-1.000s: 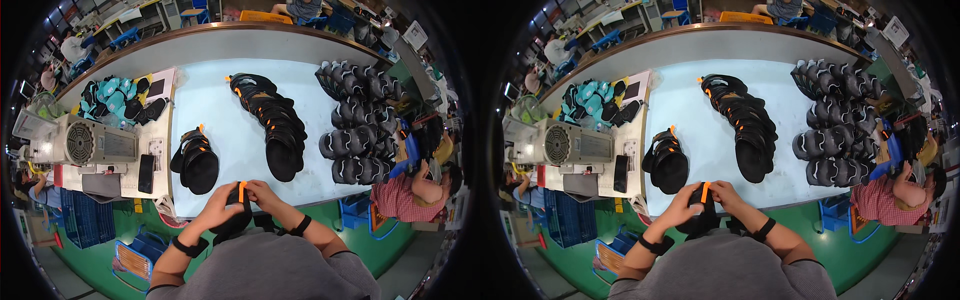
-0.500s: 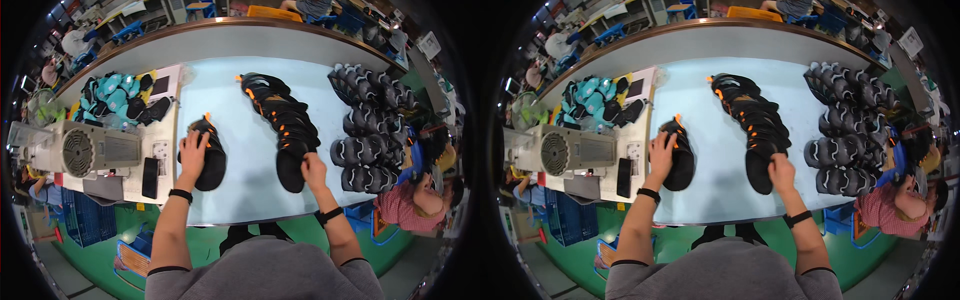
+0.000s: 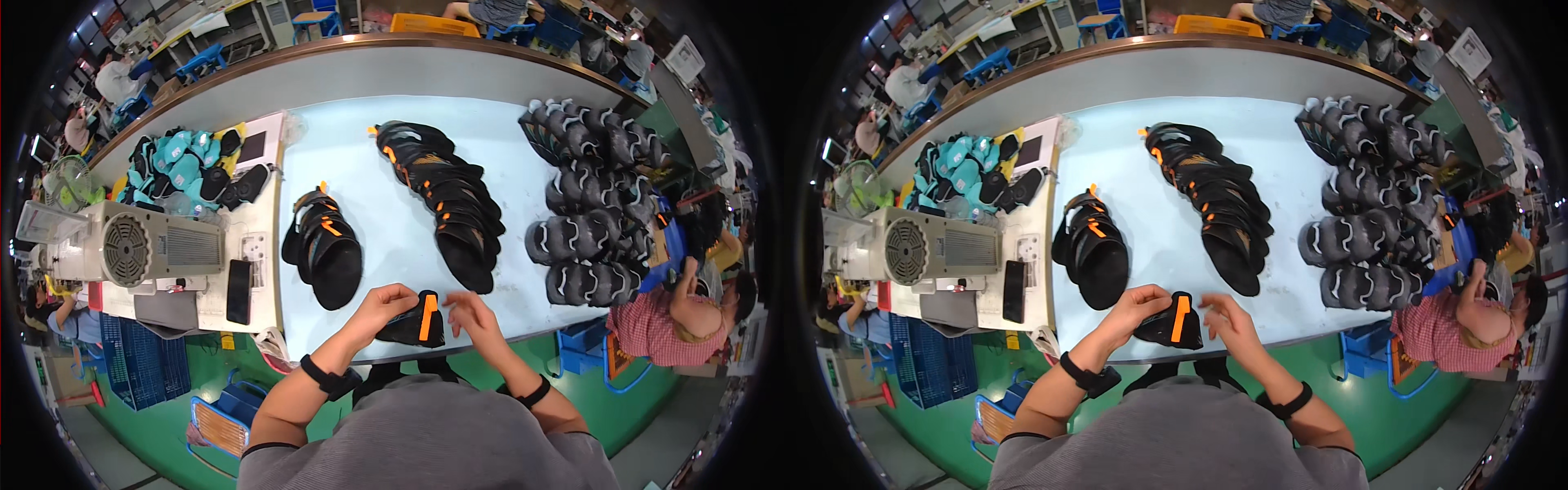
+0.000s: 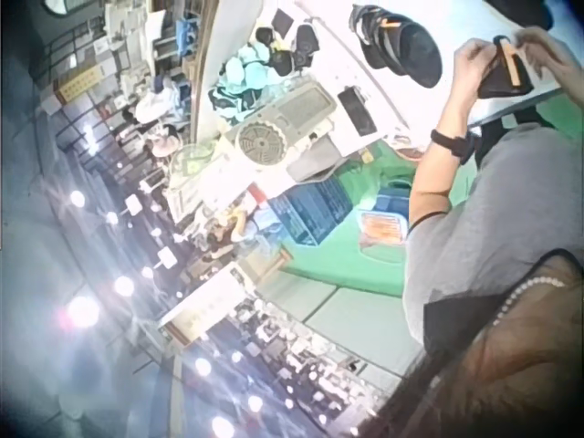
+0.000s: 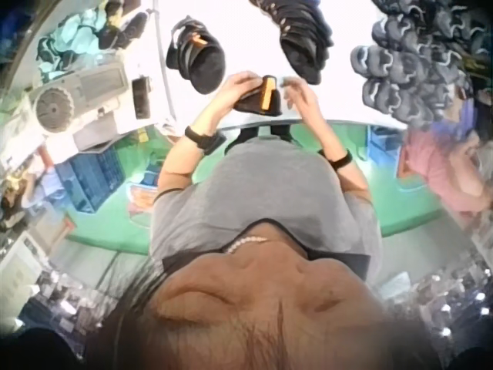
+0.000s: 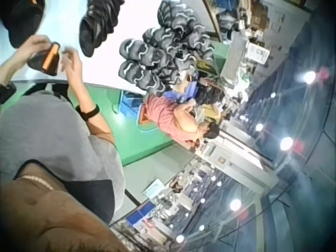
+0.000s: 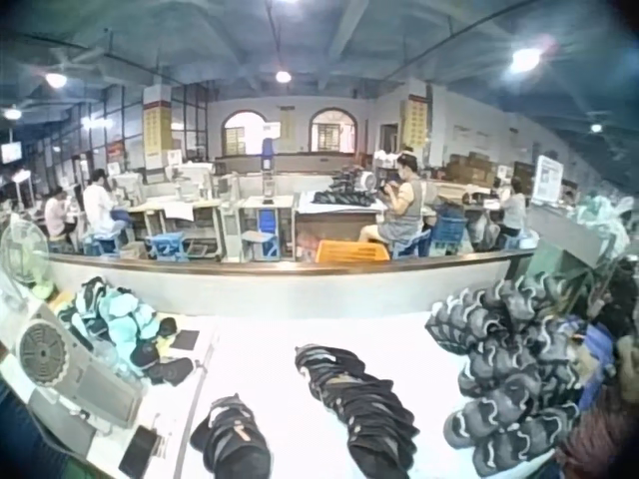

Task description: Assembling and organizing shoe uppers and components in a factory production line.

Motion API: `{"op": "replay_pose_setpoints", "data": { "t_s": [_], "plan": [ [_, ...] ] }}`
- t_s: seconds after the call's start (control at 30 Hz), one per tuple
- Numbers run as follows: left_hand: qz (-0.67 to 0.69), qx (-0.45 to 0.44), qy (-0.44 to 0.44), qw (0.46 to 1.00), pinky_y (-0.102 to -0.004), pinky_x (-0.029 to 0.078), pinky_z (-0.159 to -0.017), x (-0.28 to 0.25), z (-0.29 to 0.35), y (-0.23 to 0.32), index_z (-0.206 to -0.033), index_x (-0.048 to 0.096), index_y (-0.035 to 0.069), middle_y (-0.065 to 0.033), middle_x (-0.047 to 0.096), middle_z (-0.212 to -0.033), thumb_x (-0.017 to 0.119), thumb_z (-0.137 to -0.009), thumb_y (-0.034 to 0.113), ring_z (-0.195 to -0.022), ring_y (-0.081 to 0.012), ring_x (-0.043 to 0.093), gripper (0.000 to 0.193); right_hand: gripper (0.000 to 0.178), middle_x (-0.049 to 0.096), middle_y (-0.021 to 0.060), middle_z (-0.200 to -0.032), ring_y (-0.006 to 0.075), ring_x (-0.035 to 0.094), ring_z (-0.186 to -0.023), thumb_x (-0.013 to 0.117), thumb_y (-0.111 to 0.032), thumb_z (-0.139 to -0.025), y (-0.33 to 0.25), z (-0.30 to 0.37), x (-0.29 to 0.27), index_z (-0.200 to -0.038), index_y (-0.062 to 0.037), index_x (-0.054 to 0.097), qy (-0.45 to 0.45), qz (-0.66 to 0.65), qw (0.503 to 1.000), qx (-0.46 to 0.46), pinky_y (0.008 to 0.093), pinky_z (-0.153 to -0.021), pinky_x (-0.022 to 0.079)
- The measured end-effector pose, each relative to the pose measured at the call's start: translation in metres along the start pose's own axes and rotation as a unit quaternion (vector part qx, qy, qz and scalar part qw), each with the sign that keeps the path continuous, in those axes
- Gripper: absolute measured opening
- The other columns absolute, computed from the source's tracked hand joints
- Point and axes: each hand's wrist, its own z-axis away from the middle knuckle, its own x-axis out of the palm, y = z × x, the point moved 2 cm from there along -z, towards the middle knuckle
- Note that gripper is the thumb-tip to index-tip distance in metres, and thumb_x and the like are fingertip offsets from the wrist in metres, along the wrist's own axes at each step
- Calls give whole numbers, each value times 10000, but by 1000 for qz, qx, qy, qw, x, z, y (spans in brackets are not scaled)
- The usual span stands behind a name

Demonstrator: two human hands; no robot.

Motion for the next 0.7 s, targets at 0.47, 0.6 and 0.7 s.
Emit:
{"op": "replay_pose_setpoints", "data": {
  "t_s": [0.47,0.6,0.7],
  "plan": [
    [-483,144,238,830,-341,439,-826,12,34,-12,-1013,618,-10,-120,639,-907,696,-764,128,-942,-253,588,295,121,540,31,-715,102,511,-622,662,-85,-833,15,-19,55,-880,-4,585,15,164,986,-40,280,-544,405],
    [-359,247,62,898,-388,413,-968,-19,38,-32,-1347,405,31,-202,540,-1203,716,-757,165,-1108,-355,548,680,127,517,-12,-673,67,426,-544,641,-145,-880,60,-40,34,-929,-33,607,25,-242,930,277,198,-502,334],
    [-561,268,86,778,-405,501,-826,-12,40,-13,-1236,530,46,-140,563,-1096,635,-673,-37,-1024,-334,577,579,201,535,24,-742,116,500,-549,680,-160,-851,51,-53,28,-973,-22,599,-83,-112,939,316,253,-548,434]
  ]
}}
